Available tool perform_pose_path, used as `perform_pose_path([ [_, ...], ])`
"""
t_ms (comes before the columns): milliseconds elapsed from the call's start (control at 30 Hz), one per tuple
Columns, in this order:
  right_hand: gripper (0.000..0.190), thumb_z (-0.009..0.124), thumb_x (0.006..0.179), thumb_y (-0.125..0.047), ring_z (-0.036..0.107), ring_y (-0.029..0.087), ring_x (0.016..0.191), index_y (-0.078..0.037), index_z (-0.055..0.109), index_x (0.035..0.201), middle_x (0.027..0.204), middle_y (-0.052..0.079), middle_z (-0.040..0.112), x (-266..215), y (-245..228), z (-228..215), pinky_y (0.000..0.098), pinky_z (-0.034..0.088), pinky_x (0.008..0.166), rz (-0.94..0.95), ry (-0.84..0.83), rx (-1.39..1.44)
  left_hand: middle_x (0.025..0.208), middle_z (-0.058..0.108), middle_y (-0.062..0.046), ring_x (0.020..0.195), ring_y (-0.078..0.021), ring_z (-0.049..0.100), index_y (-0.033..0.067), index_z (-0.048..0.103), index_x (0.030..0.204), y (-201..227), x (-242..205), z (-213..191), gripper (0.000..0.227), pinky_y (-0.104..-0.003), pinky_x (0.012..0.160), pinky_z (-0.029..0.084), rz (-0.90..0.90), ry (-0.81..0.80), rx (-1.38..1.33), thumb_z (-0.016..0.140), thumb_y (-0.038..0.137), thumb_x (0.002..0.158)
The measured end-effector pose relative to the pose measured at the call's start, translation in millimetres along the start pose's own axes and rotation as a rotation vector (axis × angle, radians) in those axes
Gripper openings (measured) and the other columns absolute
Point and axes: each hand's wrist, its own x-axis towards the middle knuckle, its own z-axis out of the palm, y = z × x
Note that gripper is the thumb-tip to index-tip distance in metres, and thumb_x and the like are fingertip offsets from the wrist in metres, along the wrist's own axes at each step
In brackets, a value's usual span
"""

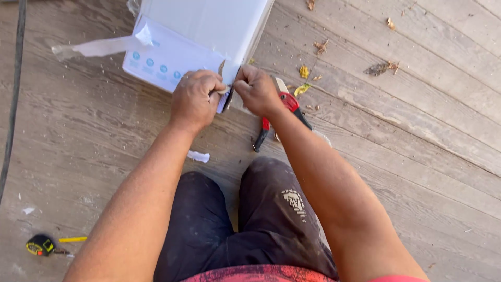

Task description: Unpacking a long white component from a plastic-wrapped box on a wooden deck.

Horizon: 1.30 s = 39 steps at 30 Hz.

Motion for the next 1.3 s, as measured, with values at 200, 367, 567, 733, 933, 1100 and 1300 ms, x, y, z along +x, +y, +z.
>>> perform_pose_path([
  [200,0.009,0.063,0.088,-0.019,0.065,0.016,0.047,-0.010,0.067,0.085,0.049,0.005,0.056,-10,-6,-7,0.0287,0.054,0.046,0.089,0.013,0.167,0.092,0.066,-0.005,0.092,-0.0347,0.069,0.0221,0.065,0.089,1,10,0,0.010,-0.049,0.083,0.058,-0.007,-0.064,0.191,0.069,0.014,0.084],
  [367,0.015,0.068,0.093,-0.027,0.070,0.026,0.100,-0.020,0.075,0.104,0.103,0.005,0.073,-51,-15,-33,0.0410,0.055,0.087,0.198,0.265,-0.354,0.099,0.061,-0.014,0.083,-0.0355,0.065,0.0147,0.072,0.117,48,42,-9,0.028,-0.051,0.066,0.060,0.049,-0.381,0.438,0.068,0.019,0.090],
  [567,0.045,0.078,0.081,-0.029,0.057,0.038,0.100,-0.007,0.059,0.115,0.108,0.017,0.060,-101,67,-46,0.0459,0.048,0.089,0.112,0.450,-0.794,0.092,0.062,-0.014,0.067,-0.0287,0.064,0.0157,0.076,0.108,47,59,3,0.021,-0.043,0.055,0.059,0.064,-0.409,0.576,0.057,0.014,0.100],
  [733,0.067,0.081,0.082,-0.034,0.053,0.037,0.116,-0.006,0.050,0.134,0.124,0.019,0.055,-106,65,-51,0.0481,0.045,0.099,0.408,0.243,-0.796,0.090,0.066,-0.012,0.068,-0.0255,0.066,0.0155,0.077,0.103,50,62,3,0.017,-0.041,0.058,0.057,0.102,-0.472,0.681,0.062,0.011,0.097],
  [933,0.041,0.074,0.092,-0.028,0.058,0.027,0.111,-0.014,0.067,0.130,0.118,0.011,0.063,-76,11,-33,0.0419,0.051,0.097,0.127,0.381,-0.693,0.090,0.069,0.002,0.073,-0.0218,0.063,0.0290,0.076,0.092,37,52,-5,0.024,-0.046,0.066,0.047,-0.026,-0.438,0.526,0.058,0.028,0.109],
  [1100,0.035,0.059,0.088,-0.007,0.068,0.015,0.070,-0.009,0.063,0.123,0.084,0.003,0.073,-39,-32,3,0.0310,0.056,0.064,0.040,0.163,0.071,0.091,0.066,-0.001,0.083,-0.0218,0.062,0.0190,0.073,0.092,26,45,-9,0.006,-0.045,0.087,0.044,-0.147,-0.345,0.159,0.071,0.017,0.098],
  [1300,0.033,0.059,0.090,-0.008,0.065,0.016,0.068,-0.016,0.059,0.122,0.081,0.001,0.067,-36,-8,18,0.0326,0.052,0.062,0.027,0.064,0.054,0.099,0.070,-0.001,0.089,-0.0214,0.064,0.0143,0.073,0.093,22,55,-20,0.002,-0.041,0.080,0.050,-0.191,-0.419,0.029,0.073,0.012,0.092],
])
